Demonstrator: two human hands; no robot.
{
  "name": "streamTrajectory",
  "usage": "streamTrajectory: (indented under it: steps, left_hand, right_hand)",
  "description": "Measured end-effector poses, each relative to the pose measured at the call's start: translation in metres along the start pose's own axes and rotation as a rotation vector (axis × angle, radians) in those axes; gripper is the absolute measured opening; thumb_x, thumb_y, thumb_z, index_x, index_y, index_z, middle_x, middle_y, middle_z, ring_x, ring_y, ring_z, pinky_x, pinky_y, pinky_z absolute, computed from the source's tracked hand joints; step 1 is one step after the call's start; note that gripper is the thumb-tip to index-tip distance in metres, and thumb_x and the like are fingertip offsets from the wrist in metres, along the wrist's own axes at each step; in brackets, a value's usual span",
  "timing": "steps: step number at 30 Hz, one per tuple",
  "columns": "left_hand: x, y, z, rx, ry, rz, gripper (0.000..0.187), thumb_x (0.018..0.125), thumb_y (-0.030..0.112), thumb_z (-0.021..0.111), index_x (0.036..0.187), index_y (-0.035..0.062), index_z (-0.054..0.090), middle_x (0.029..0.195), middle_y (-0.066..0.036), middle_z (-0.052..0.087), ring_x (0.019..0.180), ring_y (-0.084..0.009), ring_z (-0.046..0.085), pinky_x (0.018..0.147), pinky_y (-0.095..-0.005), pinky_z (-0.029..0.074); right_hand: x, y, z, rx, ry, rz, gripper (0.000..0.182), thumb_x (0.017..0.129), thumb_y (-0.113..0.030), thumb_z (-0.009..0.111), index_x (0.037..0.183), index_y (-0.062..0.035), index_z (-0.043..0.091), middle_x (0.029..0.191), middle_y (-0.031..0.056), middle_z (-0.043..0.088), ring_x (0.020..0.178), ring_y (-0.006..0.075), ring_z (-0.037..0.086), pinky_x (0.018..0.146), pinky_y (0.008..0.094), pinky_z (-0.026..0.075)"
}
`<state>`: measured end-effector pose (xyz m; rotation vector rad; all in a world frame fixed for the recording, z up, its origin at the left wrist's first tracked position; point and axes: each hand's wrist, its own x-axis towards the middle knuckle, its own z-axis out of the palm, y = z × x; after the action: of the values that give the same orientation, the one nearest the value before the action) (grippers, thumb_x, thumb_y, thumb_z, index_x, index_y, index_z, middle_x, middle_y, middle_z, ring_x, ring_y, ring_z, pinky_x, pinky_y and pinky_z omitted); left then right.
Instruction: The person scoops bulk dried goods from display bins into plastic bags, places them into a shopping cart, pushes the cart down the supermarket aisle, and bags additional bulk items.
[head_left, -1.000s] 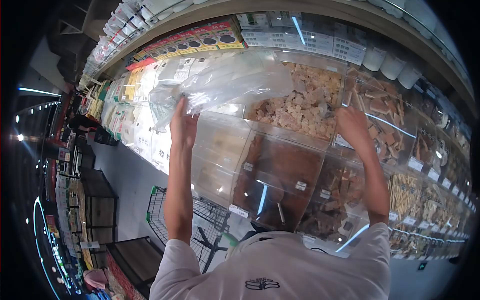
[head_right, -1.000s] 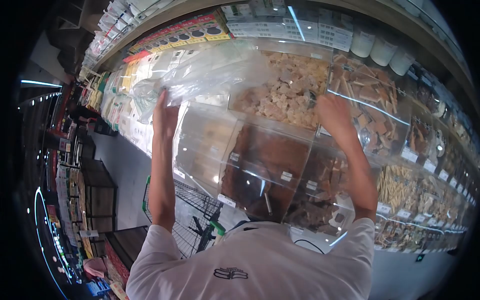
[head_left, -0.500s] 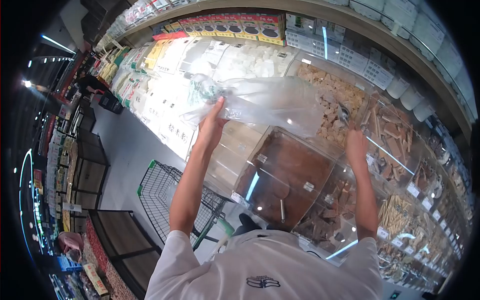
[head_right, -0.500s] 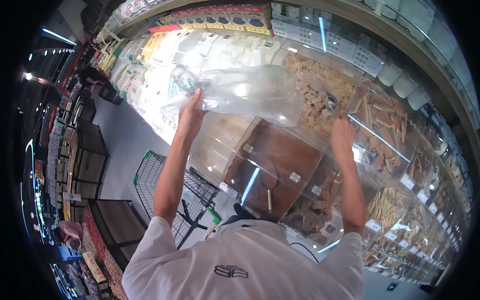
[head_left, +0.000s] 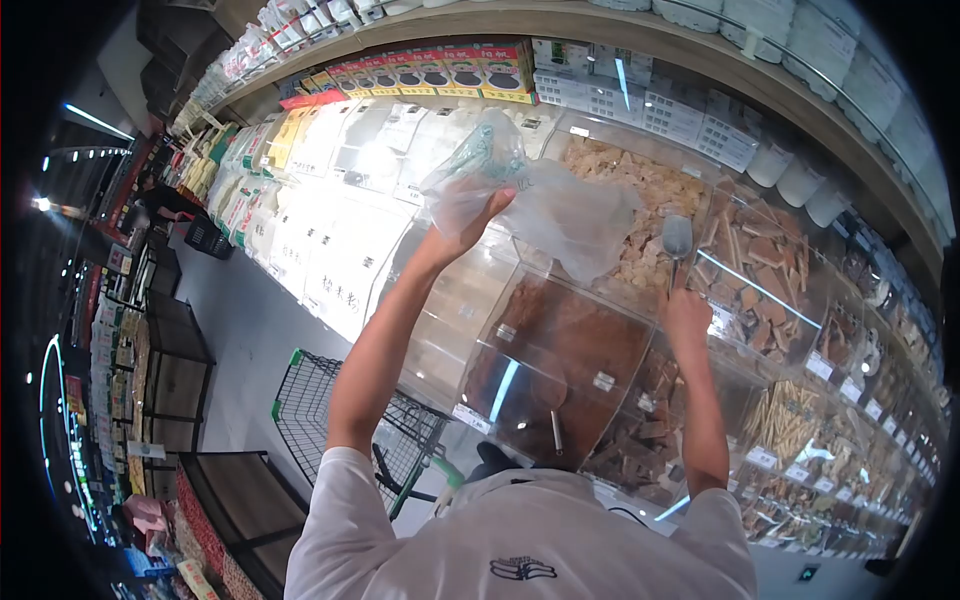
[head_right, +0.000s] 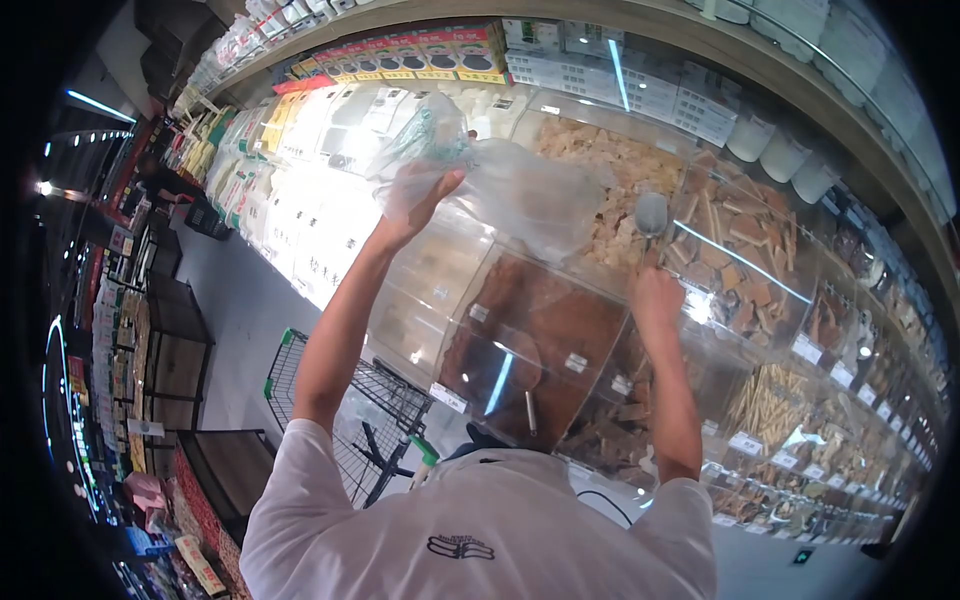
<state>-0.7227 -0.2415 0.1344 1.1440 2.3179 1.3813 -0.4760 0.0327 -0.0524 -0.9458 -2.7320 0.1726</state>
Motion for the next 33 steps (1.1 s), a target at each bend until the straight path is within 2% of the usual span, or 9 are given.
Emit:
streamTrajectory:
  steps: [7, 13, 15, 17, 20, 23, 24, 30, 33]
  left_hand:
    - [0.033, 0.008, 0.017, 0.162, -0.079, 0.268, 0.033, 0.096, 0.029, 0.065, 0.102, -0.0027, 0.068, 0.092, -0.016, 0.068, 0.085, -0.0242, 0.062, 0.075, -0.0366, 0.048]
    - [0.063, 0.029, 0.011, 0.272, -0.332, 0.239, 0.034, 0.095, 0.031, 0.064, 0.11, -0.0002, 0.067, 0.101, -0.019, 0.067, 0.092, -0.0306, 0.062, 0.082, -0.04, 0.047]
    - [0.079, 0.028, 0.016, 0.239, -0.319, 0.372, 0.026, 0.095, 0.023, 0.065, 0.107, -0.0006, 0.066, 0.094, -0.013, 0.068, 0.083, -0.0227, 0.059, 0.077, -0.0362, 0.049]
    - [0.096, 0.035, 0.018, 0.251, -0.358, 0.394, 0.025, 0.095, 0.021, 0.066, 0.108, 0.0, 0.066, 0.096, -0.012, 0.068, 0.084, -0.0225, 0.06, 0.079, -0.0359, 0.05]
    - [0.112, 0.043, 0.028, 0.176, -0.341, 0.438, 0.024, 0.093, 0.018, 0.066, 0.109, 0.0006, 0.066, 0.1, -0.012, 0.068, 0.092, -0.0225, 0.061, 0.083, -0.0354, 0.049]
    - [0.12, 0.051, 0.037, 0.107, -0.256, 0.504, 0.022, 0.092, 0.015, 0.065, 0.108, 0.0, 0.066, 0.101, -0.013, 0.067, 0.094, -0.023, 0.061, 0.084, -0.0354, 0.049]
    - [0.12, 0.051, 0.039, 0.076, -0.213, 0.536, 0.022, 0.091, 0.013, 0.064, 0.108, -0.0003, 0.066, 0.101, -0.013, 0.067, 0.094, -0.0232, 0.061, 0.084, -0.0354, 0.048]
    - [0.132, 0.026, 0.051, -0.021, -0.097, 0.276, 0.024, 0.088, 0.009, 0.059, 0.11, -0.001, 0.063, 0.106, -0.012, 0.065, 0.096, -0.0217, 0.06, 0.085, -0.035, 0.048]
    - [0.136, 0.008, 0.063, -0.095, 0.019, 0.317, 0.028, 0.088, 0.012, 0.059, 0.113, 0.0, 0.062, 0.108, -0.01, 0.065, 0.097, -0.021, 0.06, 0.085, -0.0351, 0.048]
  right_hand:
    - [-0.014, -0.021, -0.056, 0.078, -0.03, 0.1, 0.049, 0.088, -0.029, 0.069, 0.128, -0.0042, 0.057, 0.075, 0.0211, 0.07, 0.073, 0.0407, 0.069, 0.065, 0.0522, 0.054]
    - [0.043, -0.026, -0.109, 0.876, 0.051, -0.082, 0.041, 0.091, -0.013, 0.068, 0.129, -0.0049, 0.059, 0.083, 0.0095, 0.069, 0.075, 0.0189, 0.067, 0.065, 0.0343, 0.05]
    - [0.081, -0.048, -0.13, 1.237, 0.134, -0.236, 0.041, 0.094, -0.008, 0.064, 0.134, -0.0046, 0.057, 0.096, 0.0051, 0.067, 0.081, 0.0107, 0.062, 0.072, 0.0286, 0.05]
    - [0.118, -0.075, -0.151, 1.484, 0.128, -0.381, 0.041, 0.095, -0.006, 0.062, 0.135, -0.0039, 0.055, 0.111, 0.0038, 0.067, 0.089, 0.0101, 0.063, 0.079, 0.029, 0.052]
    - [0.161, -0.089, -0.164, 1.568, -0.105, -0.556, 0.037, 0.094, -0.006, 0.064, 0.13, -0.002, 0.059, 0.109, 0.0052, 0.068, 0.089, 0.0106, 0.064, 0.083, 0.0284, 0.052]
    - [0.182, -0.084, -0.162, 1.396, -0.074, -0.522, 0.028, 0.092, -0.007, 0.067, 0.12, 0.0001, 0.066, 0.105, 0.0053, 0.07, 0.088, 0.01, 0.064, 0.079, 0.0275, 0.052]
    - [0.184, -0.08, -0.164, 1.389, -0.029, -0.501, 0.019, 0.091, -0.009, 0.07, 0.107, 0.0012, 0.071, 0.095, 0.0028, 0.071, 0.082, 0.0093, 0.063, 0.074, 0.0258, 0.051]
    - [0.183, -0.063, -0.19, 1.099, 0.196, -0.478, 0.013, 0.091, -0.009, 0.071, 0.097, 0.0029, 0.071, 0.088, 0.0, 0.063, 0.074, 0.0067, 0.055, 0.064, 0.0235, 0.044]
    - [0.18, -0.063, -0.209, 0.835, 0.386, -0.506, 0.017, 0.091, -0.015, 0.07, 0.097, 0.0006, 0.07, 0.085, 0.0039, 0.063, 0.073, 0.0071, 0.055, 0.065, 0.0253, 0.044]
